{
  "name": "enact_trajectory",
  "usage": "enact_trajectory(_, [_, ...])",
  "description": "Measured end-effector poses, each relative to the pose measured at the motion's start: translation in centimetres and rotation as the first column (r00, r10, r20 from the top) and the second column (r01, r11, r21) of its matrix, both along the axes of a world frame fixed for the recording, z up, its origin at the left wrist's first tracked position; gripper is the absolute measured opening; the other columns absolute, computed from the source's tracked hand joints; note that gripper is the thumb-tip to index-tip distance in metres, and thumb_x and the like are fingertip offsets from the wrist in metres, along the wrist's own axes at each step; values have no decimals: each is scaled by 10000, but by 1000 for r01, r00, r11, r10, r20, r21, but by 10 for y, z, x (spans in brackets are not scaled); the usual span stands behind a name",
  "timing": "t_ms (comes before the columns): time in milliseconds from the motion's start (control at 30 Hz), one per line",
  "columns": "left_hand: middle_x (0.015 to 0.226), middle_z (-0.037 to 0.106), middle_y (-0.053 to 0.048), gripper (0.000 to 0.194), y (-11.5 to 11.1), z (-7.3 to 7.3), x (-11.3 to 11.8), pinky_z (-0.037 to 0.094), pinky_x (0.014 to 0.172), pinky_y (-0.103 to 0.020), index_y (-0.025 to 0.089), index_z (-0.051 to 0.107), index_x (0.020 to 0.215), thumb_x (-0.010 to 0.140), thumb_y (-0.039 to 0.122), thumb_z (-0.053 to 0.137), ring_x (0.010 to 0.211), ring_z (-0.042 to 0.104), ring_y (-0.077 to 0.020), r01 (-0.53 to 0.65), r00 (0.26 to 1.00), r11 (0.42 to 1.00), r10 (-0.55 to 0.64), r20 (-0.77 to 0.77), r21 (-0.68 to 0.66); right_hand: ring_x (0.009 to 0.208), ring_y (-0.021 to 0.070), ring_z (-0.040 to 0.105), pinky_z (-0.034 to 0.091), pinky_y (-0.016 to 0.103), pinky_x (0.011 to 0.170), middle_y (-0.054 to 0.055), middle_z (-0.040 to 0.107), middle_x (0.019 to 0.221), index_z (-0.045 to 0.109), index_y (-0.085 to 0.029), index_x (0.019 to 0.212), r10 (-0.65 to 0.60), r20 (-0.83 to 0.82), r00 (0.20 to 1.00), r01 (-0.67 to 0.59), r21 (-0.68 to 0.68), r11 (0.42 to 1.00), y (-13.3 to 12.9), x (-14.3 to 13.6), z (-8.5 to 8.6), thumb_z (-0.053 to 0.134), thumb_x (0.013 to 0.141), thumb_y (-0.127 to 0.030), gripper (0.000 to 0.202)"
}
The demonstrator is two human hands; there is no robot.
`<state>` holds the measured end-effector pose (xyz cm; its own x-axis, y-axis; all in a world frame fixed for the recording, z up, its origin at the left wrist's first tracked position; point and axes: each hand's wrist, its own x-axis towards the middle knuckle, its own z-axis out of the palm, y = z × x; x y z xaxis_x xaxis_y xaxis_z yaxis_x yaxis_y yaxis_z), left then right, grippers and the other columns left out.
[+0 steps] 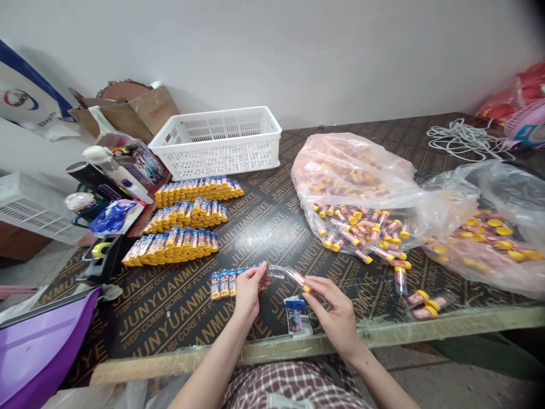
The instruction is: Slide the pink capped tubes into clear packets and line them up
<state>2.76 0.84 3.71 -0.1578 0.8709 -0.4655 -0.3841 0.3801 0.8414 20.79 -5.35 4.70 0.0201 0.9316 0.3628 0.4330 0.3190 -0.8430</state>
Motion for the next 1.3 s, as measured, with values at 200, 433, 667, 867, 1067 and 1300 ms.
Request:
enact_trajectory(200, [688, 650, 6, 364, -4, 4, 4, 512, 596, -236, 142, 645, 754, 604, 448, 772, 610, 593, -109, 84, 993, 993, -90, 76, 83, 1024, 209, 597, 498, 392, 897, 72, 621, 1094, 629, -267, 1119, 140, -5, 990, -140, -41, 989, 1, -6, -1, 516, 883, -156, 284])
enact_trajectory(433, [746, 683, -23, 379, -11, 18, 9, 517, 635, -248, 143, 621, 876, 609, 341, 804, 624, 623, -116, 278, 929, 957, -288, 232, 79, 972, 198, 574, 503, 367, 852, 61, 558, 1016, 575, -283, 1179, 133, 42, 990, -132, -10, 991, 10, -6, -4, 497, 828, -94, 406])
enact_trajectory(667, [672, 669, -50, 328, -22, 22, 12, 496, 566, -228, 91, 667, 776, 659, 381, 765, 558, 600, -110, 501, 840, 864, -499, 213, 49, 1330, 282, 328, 400, 445, 1032, 89, 293, 1462, 269, -262, 1412, 383, 14, 924, -383, -14, 924, 23, -2, 2, 526, 650, -54, 831])
enact_trajectory(867, [711, 675, -54, 326, -25, 23, 11, 493, 570, -216, 86, 675, 837, 667, 349, 766, 581, 612, -108, 547, 808, 835, -545, 225, 58, 1214, 255, 484, 407, 418, 1033, 90, 456, 1338, 265, -254, 1411, 476, -25, 879, -476, -44, 878, 23, 0, 0, 525, 595, -48, 881])
enact_trajectory(1067, [702, 674, -50, 321, -26, 24, 11, 497, 567, -216, 91, 669, 835, 665, 345, 768, 584, 613, -110, 543, 812, 838, -542, 218, 62, 1189, 246, 510, 436, 401, 1007, 93, 458, 1336, 262, -253, 1413, 456, -83, 886, -458, -11, 889, 21, -2, -4, 517, 583, -39, 894])
enact_trajectory(1300, [716, 677, -59, 355, -26, 25, 9, 499, 569, -220, 88, 666, 855, 657, 363, 771, 582, 610, -110, 543, 812, 838, -542, 215, 61, 1189, 246, 513, 437, 412, 1007, 99, 456, 1354, 243, -254, 1418, 454, -127, 882, -458, 4, 889, 21, -4, -5, 518, 575, -30, 915])
